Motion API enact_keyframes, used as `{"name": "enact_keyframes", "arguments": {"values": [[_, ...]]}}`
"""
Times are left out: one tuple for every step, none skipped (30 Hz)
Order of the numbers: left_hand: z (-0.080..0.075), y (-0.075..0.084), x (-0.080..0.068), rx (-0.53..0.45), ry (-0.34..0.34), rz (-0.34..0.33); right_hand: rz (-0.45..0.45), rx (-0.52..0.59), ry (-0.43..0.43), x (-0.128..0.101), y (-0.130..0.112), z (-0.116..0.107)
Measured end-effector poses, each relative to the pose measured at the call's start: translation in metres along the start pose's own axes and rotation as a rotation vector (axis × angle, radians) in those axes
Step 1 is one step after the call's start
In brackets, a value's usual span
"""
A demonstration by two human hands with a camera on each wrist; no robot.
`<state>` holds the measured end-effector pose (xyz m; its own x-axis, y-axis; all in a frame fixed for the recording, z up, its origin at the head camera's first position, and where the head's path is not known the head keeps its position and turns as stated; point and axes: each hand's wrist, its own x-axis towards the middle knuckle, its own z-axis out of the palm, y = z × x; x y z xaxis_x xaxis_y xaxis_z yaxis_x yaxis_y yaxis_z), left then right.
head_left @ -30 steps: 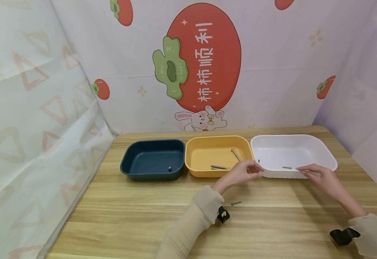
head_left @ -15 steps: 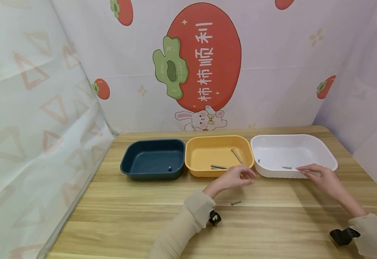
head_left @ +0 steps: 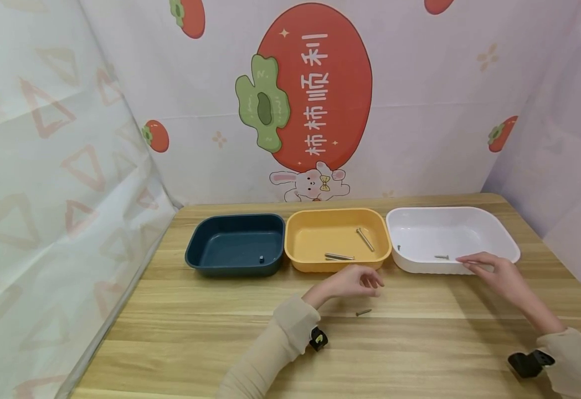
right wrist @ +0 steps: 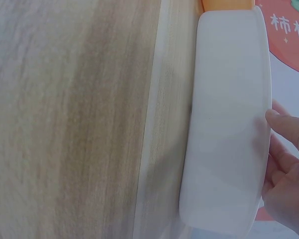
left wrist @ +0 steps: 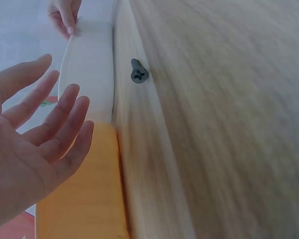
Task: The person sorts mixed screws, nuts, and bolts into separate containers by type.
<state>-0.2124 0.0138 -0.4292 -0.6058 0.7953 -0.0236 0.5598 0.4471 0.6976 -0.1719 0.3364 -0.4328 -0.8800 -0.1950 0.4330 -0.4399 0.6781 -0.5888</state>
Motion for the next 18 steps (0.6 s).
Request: {"name": "enact_keyframes", "arguments": {"values": [[-0.0003, -0.0005, -0.0011, 0.006, -0.008, -0.002, -0.002, -0.001, 0.0, 0.0, 0.0002, 0.0001], [-0.0006, -0.001, -0.0024, 0.004, -0.017, -0.006, -0.003, 0.001, 0.0, -0.0001, 0.0003, 0.0001], [-0.0008, -0.0017, -0.0033, 0.008, -0.024, -0.009, -0.005, 0.004, 0.0, -0.0002, 0.0004, 0.0001], [-0.0011, -0.0025, -0.0041, 0.008, -0.032, -0.01, -0.007, 0.006, 0.0, 0.0, 0.0003, 0.0001], [-0.0015, -0.003, -0.005, 0.006, -0.042, -0.008, -0.008, 0.008, 0.001, 0.0001, 0.0001, 0.0001], [-0.0018, -0.0038, -0.0057, 0.0, -0.051, -0.008, -0.009, 0.01, 0.001, 0.0002, 0.0, 0.0], [-0.0019, -0.0046, -0.0062, 0.001, -0.062, -0.007, -0.011, 0.01, 0.001, 0.0003, -0.0001, -0.0001], [-0.0019, -0.0051, -0.0067, 0.004, -0.074, -0.007, -0.01, 0.014, 0.0, 0.0003, -0.0002, -0.0003], [-0.0019, -0.0058, -0.0071, 0.007, -0.087, -0.007, -0.009, 0.013, 0.0, 0.0003, -0.0003, -0.0002], [-0.0016, -0.0064, -0.0075, 0.007, -0.101, -0.007, -0.008, 0.013, -0.001, 0.0003, -0.0003, -0.0003], [-0.0015, -0.0069, -0.008, 0.011, -0.112, -0.008, -0.005, 0.012, -0.001, 0.0003, -0.0003, -0.0003], [-0.0011, -0.0074, -0.0083, 0.013, -0.122, -0.01, -0.003, 0.011, 0.0, 0.0003, -0.0003, -0.0003], [-0.0007, -0.0079, -0.0087, 0.019, -0.132, -0.012, -0.001, 0.009, -0.002, 0.0003, -0.0002, -0.0003], [-0.0002, -0.0084, -0.0091, 0.019, -0.139, -0.015, 0.002, 0.009, -0.004, 0.0002, -0.0002, -0.0003], [0.0004, -0.009, -0.0095, 0.02, -0.146, -0.016, 0.004, 0.007, -0.004, 0.0002, -0.0002, -0.0002], [0.0008, -0.0093, -0.01, 0.024, -0.151, -0.018, 0.006, 0.006, -0.005, 0.0002, -0.0001, -0.0002], [0.0014, -0.0097, -0.0104, 0.033, -0.154, -0.017, 0.007, 0.004, -0.006, 0.0002, 0.0, -0.0002], [0.002, -0.0103, -0.0107, 0.037, -0.159, -0.015, 0.008, 0.004, -0.007, 0.0003, -0.0001, -0.0003]]}}
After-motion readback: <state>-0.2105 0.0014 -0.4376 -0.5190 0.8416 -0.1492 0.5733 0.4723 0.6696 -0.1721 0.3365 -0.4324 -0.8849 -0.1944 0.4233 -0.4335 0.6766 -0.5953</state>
